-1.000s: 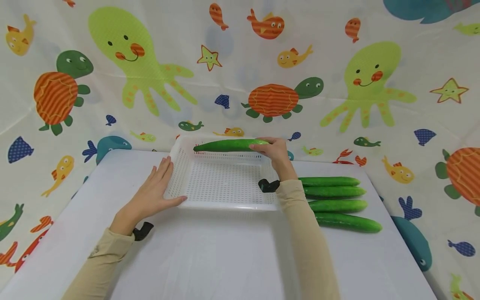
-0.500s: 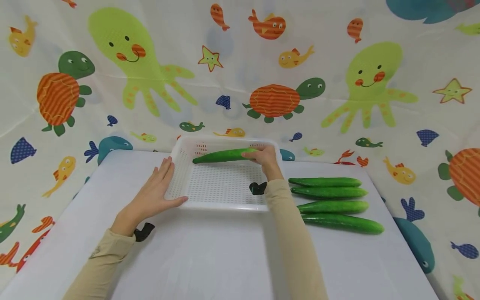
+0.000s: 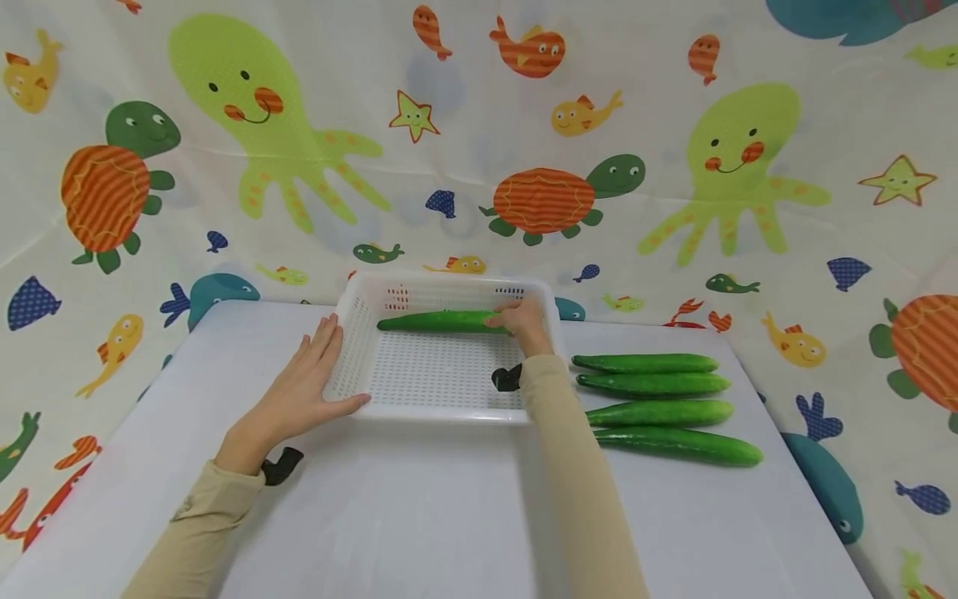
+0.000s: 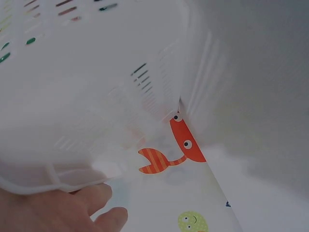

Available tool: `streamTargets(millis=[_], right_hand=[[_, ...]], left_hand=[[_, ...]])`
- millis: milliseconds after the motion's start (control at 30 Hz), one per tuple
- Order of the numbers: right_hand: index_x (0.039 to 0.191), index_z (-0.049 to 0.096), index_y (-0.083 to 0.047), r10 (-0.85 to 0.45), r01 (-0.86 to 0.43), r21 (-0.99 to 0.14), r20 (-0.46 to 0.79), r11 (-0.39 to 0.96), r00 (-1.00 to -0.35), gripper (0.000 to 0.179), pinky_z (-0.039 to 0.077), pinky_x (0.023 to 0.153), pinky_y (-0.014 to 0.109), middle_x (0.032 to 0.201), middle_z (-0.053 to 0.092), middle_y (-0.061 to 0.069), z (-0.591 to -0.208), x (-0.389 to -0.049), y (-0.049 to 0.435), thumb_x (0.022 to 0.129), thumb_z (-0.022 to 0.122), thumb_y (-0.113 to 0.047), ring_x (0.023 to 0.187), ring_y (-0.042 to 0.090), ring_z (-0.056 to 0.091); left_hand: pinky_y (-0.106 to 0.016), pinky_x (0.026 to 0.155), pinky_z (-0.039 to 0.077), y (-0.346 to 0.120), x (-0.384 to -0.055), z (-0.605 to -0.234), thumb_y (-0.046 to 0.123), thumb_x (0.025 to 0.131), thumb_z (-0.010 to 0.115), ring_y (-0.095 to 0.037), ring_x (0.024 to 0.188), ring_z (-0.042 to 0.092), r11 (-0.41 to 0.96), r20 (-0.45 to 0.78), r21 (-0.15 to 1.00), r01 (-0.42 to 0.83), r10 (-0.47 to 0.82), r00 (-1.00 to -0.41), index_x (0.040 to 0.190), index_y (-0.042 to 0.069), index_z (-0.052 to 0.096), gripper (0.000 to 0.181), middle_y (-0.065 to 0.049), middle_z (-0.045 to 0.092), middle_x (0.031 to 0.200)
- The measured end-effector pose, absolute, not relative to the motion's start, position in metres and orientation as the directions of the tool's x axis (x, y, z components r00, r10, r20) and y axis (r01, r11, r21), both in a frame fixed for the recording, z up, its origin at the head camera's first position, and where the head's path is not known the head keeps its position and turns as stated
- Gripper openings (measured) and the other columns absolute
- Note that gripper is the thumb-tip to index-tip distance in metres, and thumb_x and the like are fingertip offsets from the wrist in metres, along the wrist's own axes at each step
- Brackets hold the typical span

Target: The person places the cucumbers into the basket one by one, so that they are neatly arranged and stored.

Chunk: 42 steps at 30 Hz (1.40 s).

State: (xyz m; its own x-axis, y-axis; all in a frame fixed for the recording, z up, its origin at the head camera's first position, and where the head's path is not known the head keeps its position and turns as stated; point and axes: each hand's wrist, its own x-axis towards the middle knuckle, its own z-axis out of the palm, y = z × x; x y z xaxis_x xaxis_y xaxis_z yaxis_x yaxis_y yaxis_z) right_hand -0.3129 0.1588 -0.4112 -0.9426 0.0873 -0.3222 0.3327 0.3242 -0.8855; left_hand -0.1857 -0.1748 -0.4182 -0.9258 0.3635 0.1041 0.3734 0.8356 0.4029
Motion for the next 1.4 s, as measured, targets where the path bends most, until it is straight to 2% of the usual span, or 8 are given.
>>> streamTargets(millis=[200, 467, 633, 767, 967, 1100, 1300, 1400], right_hand=[[0.128, 0.064, 0.003, 0.112, 0.366, -0.85, -0.351, 0.378, -0.93, 0.046, 0.043, 0.105, 0.046, 0.143, 0.049, 0.016, -0.415, -0.314, 0.159, 0.084, 0.076, -0.002, 0.123, 0.031, 0.046], [0.132, 0.061, 0.002, 0.121, 0.366, -0.862, -0.346, 0.35, -0.93, 0.045, 0.03, 0.116, 0.045, 0.144, 0.05, 0.015, -0.404, -0.311, 0.162, 0.088, 0.071, -0.005, 0.133, 0.031, 0.042], [0.133, 0.061, 0.003, 0.061, 0.311, -0.906, -0.306, 0.288, -0.95, 0.044, 0.026, 0.118, 0.044, 0.146, 0.049, 0.015, -0.381, -0.309, 0.172, 0.092, 0.07, -0.008, 0.137, 0.031, 0.039], [0.136, 0.058, 0.003, -0.024, 0.229, -0.925, -0.248, 0.302, -0.969, 0.045, 0.022, 0.119, 0.047, 0.146, 0.048, 0.016, -0.357, -0.304, 0.185, 0.094, 0.068, -0.011, 0.14, 0.03, 0.036], [0.139, 0.054, 0.004, -0.1, 0.063, -0.96, -0.093, 0.272, -0.991, 0.048, 0.033, 0.116, 0.042, 0.138, 0.056, 0.019, -0.324, -0.288, 0.212, 0.096, 0.066, -0.014, 0.128, 0.028, 0.05], [0.138, 0.055, 0.001, -0.122, -0.039, -0.957, 0.004, 0.288, -0.993, 0.047, 0.038, 0.112, 0.04, 0.134, 0.059, 0.015, -0.305, -0.271, 0.237, 0.096, 0.067, -0.018, 0.12, 0.022, 0.054], [0.133, 0.061, -0.009, -0.104, -0.112, -0.961, 0.088, 0.251, -0.991, 0.043, 0.045, 0.101, 0.024, 0.128, 0.064, 0.003, -0.284, -0.241, 0.288, 0.094, 0.07, -0.023, 0.116, 0.015, 0.058], [0.132, 0.062, -0.005, -0.08, -0.156, -0.971, 0.143, 0.182, -0.986, 0.041, 0.048, 0.094, 0.018, 0.122, 0.068, 0.001, -0.281, -0.227, 0.315, 0.094, 0.07, -0.017, 0.111, 0.013, 0.063]], left_hand=[[-0.05, 0.122, 0.002, -0.174, -0.185, -0.418, 0.069, 0.083, 0.064, -0.028, 0.152, -0.008, 0.838, 0.103, 0.397, 0.374, 0.364, -0.926, 0.156, -0.007, 0.005, 0.121, -0.017, -0.006, 0.165], [-0.051, 0.122, 0.003, -0.173, -0.187, -0.417, 0.067, 0.083, 0.064, -0.028, 0.152, -0.008, 0.833, 0.117, 0.395, 0.387, 0.372, -0.921, 0.156, -0.007, 0.005, 0.119, -0.017, -0.007, 0.165], [-0.052, 0.121, 0.004, -0.172, -0.189, -0.417, 0.067, 0.083, 0.064, -0.029, 0.152, -0.007, 0.833, 0.131, 0.384, 0.397, 0.377, -0.917, 0.155, -0.007, 0.005, 0.119, -0.018, -0.007, 0.165], [-0.052, 0.121, 0.004, -0.173, -0.19, -0.417, 0.068, 0.083, 0.063, -0.029, 0.152, -0.008, 0.838, 0.12, 0.383, 0.389, 0.373, -0.92, 0.155, -0.007, 0.003, 0.12, -0.017, -0.008, 0.165], [-0.052, 0.121, 0.003, -0.173, -0.189, -0.418, 0.068, 0.083, 0.063, -0.029, 0.151, -0.008, 0.833, 0.117, 0.397, 0.387, 0.372, -0.921, 0.155, -0.008, 0.004, 0.12, -0.018, -0.008, 0.165], [-0.05, 0.122, 0.002, -0.174, -0.188, -0.42, 0.069, 0.083, 0.063, -0.027, 0.152, -0.009, 0.831, 0.118, 0.4, 0.387, 0.373, -0.92, 0.156, -0.007, 0.003, 0.12, -0.017, -0.007, 0.165], [-0.05, 0.122, 0.0, -0.175, -0.189, -0.421, 0.07, 0.084, 0.061, -0.027, 0.152, -0.009, 0.827, 0.116, 0.406, 0.389, 0.376, -0.919, 0.156, -0.006, 0.001, 0.12, -0.017, -0.009, 0.165], [-0.051, 0.122, 0.001, -0.175, -0.189, -0.421, 0.069, 0.084, 0.062, -0.028, 0.152, -0.009, 0.825, 0.118, 0.409, 0.39, 0.376, -0.919, 0.156, -0.006, 0.002, 0.12, -0.017, -0.008, 0.165]])
